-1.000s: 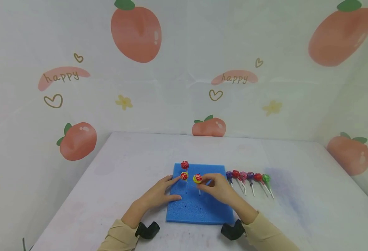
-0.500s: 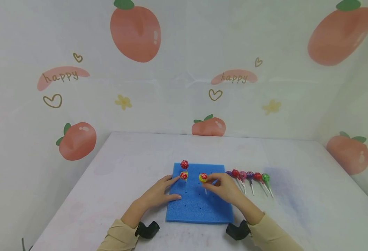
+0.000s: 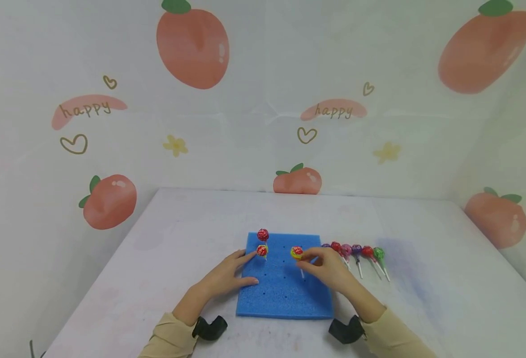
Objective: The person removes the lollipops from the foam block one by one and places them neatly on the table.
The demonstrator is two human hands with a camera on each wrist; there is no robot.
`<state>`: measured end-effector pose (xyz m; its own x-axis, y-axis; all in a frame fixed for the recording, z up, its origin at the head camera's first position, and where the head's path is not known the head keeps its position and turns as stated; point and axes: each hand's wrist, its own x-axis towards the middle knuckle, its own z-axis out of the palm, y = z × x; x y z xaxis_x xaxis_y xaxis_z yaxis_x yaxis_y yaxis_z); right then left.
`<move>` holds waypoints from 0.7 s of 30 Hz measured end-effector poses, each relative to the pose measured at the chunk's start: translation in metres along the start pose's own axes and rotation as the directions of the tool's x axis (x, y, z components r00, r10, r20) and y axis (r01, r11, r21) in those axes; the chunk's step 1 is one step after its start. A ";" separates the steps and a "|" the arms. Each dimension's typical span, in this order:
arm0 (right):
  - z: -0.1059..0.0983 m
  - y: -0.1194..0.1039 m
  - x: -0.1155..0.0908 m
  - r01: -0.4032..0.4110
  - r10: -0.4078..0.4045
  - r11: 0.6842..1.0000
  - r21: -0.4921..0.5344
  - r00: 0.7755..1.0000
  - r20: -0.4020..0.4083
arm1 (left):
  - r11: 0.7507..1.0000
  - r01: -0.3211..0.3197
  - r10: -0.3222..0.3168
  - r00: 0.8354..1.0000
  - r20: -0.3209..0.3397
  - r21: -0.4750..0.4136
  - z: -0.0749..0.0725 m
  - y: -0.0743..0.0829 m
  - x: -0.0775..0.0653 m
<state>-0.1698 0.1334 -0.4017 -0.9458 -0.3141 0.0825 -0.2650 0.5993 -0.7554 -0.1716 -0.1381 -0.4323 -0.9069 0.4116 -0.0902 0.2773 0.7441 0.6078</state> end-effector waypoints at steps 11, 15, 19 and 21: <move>-0.006 0.005 -0.004 -0.011 0.011 1.000 0.013 1.000 -0.012 | 1.000 0.001 -0.001 1.000 -0.004 0.007 0.000 0.002 -0.001; -0.009 0.006 -0.006 -0.022 0.022 1.000 0.018 1.000 -0.017 | 1.000 0.000 0.000 1.000 -0.005 0.007 0.000 0.002 -0.001; -0.010 0.008 -0.008 -0.043 0.043 0.999 0.010 0.999 -0.023 | 1.000 -0.003 0.003 1.000 -0.004 0.002 0.000 0.002 -0.001; -0.011 0.009 -0.009 -0.057 0.057 0.998 0.003 0.998 -0.030 | 1.000 -0.002 0.002 1.000 -0.002 0.000 0.000 0.002 -0.001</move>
<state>-0.1659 0.1497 -0.4015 -0.9645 -0.2573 0.0589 -0.2102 0.6139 -0.7609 -0.1703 -0.1374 -0.4308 -0.9070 0.4120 -0.0874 0.2791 0.7433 0.6079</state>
